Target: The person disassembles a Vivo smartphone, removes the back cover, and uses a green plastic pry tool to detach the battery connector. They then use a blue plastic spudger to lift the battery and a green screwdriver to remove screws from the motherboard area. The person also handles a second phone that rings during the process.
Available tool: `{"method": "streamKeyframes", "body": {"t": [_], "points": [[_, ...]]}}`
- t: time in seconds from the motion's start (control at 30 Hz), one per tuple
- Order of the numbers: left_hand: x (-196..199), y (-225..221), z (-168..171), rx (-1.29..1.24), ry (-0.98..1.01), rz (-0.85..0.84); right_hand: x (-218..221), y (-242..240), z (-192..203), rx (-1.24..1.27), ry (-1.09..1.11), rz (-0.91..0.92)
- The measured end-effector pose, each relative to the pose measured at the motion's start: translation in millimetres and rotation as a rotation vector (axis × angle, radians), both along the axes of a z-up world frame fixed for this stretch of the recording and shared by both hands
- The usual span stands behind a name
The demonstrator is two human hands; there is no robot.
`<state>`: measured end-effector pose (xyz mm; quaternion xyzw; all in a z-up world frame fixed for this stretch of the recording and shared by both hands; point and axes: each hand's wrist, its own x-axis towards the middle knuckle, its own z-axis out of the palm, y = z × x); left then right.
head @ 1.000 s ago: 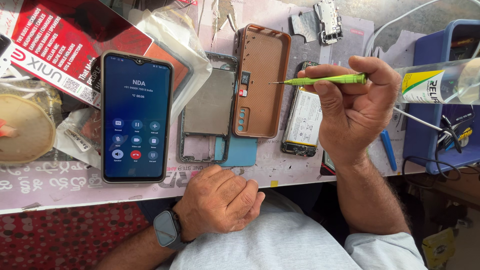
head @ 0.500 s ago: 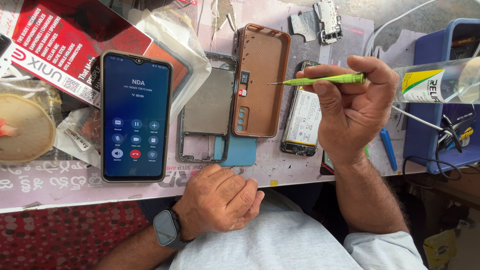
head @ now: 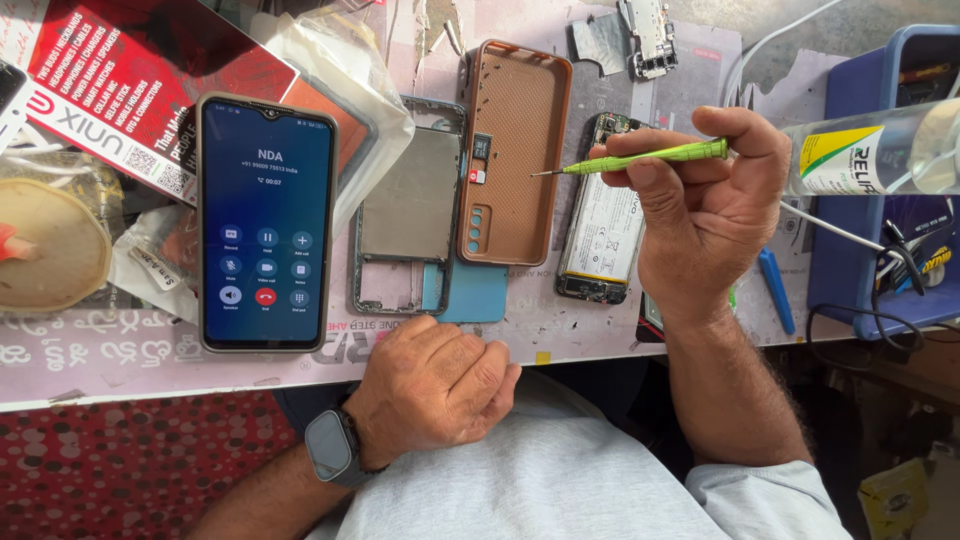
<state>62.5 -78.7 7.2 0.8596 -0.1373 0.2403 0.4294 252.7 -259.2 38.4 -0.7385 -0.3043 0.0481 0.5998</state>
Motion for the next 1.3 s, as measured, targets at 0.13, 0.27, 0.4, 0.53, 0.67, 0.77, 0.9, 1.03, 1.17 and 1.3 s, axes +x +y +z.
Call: {"method": "streamKeyframes", "body": {"t": [0.13,0.27,0.4,0.53,0.67,0.77,0.9,1.03,1.17,1.3], "points": [[6.7,2.3,20.5,-0.044,0.046,0.104,-1.1,-3.4,2.1,0.03,0.02,0.013],[15.6,6.0,44.2,-0.08,0.127,0.262,-5.6,-8.0,5.5,0.048,0.054,0.0],[41.8,8.9,48.8,-0.123,0.187,0.357,-8.9,-8.5,11.3,0.098,0.086,0.001],[63.6,7.1,42.6,-0.128,0.212,0.369,-10.2,-10.0,14.2,0.143,0.119,0.019],[74.5,3.3,38.8,-0.137,0.252,0.364,-10.0,-11.6,14.9,0.142,0.131,0.027],[79.4,2.4,37.5,-0.127,0.238,0.348,-7.7,-11.1,14.4,0.138,0.137,0.028],[81.4,1.2,35.6,-0.134,0.22,0.334,-6.4,-11.0,10.3,0.145,0.152,0.025],[82.9,2.0,35.2,-0.13,0.197,0.307,-4.8,-10.2,7.2,0.153,0.152,0.028],[82.0,3.0,34.9,-0.149,0.167,0.301,-5.1,-9.7,9.2,0.142,0.129,0.023],[81.2,2.4,33.5,-0.157,0.122,0.315,-9.3,-10.2,15.3,0.134,0.075,0.037]]}}
